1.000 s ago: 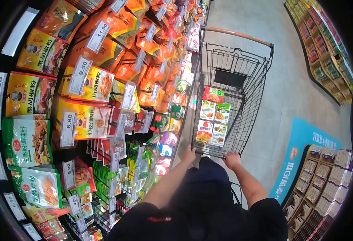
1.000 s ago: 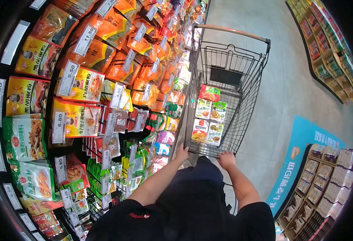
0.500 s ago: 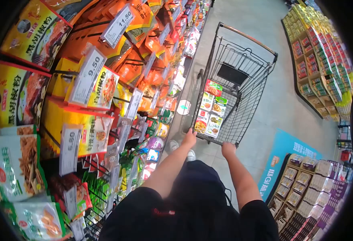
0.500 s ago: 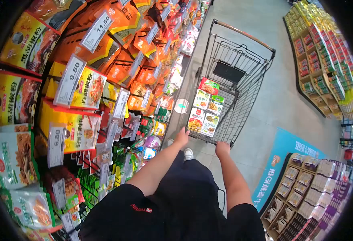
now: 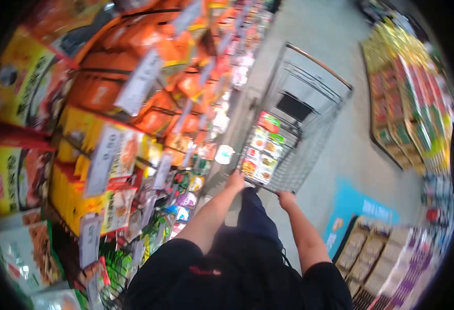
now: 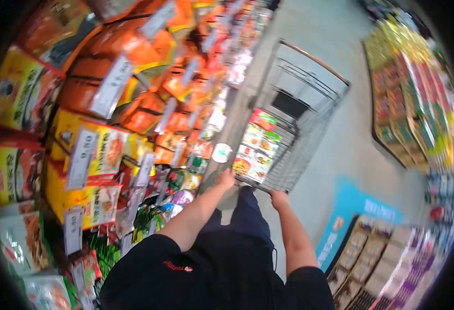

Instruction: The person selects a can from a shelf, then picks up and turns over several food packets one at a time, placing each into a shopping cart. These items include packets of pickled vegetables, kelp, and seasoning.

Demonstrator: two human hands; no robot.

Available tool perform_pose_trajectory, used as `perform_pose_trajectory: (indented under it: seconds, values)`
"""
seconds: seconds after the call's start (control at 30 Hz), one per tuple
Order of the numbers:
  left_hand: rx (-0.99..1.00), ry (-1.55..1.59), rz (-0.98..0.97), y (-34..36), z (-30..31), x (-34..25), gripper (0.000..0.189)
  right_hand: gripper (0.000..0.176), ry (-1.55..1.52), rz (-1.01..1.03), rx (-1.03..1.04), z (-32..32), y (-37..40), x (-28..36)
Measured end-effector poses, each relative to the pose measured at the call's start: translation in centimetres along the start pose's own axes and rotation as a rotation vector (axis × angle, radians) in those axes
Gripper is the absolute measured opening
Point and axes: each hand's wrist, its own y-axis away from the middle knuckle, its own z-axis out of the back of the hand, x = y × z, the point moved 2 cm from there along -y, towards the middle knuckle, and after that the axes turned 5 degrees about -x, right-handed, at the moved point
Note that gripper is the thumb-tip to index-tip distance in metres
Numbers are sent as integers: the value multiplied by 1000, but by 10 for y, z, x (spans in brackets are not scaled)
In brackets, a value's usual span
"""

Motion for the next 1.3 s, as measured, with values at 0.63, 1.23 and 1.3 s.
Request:
perform_pose_trajectory:
  seconds: [0.63,1.23,1.3]
  values:
    - [-150,-11,-209,39,-13,63,33,35,201,757,185,74,-123,38]
    - [-1670,500,-511,403,291,41,39,51,-919,1346,-207,239,134,447]
    - [-1658,497,-474,393,292,47,41,52,-953,1339,-164,235,142,452]
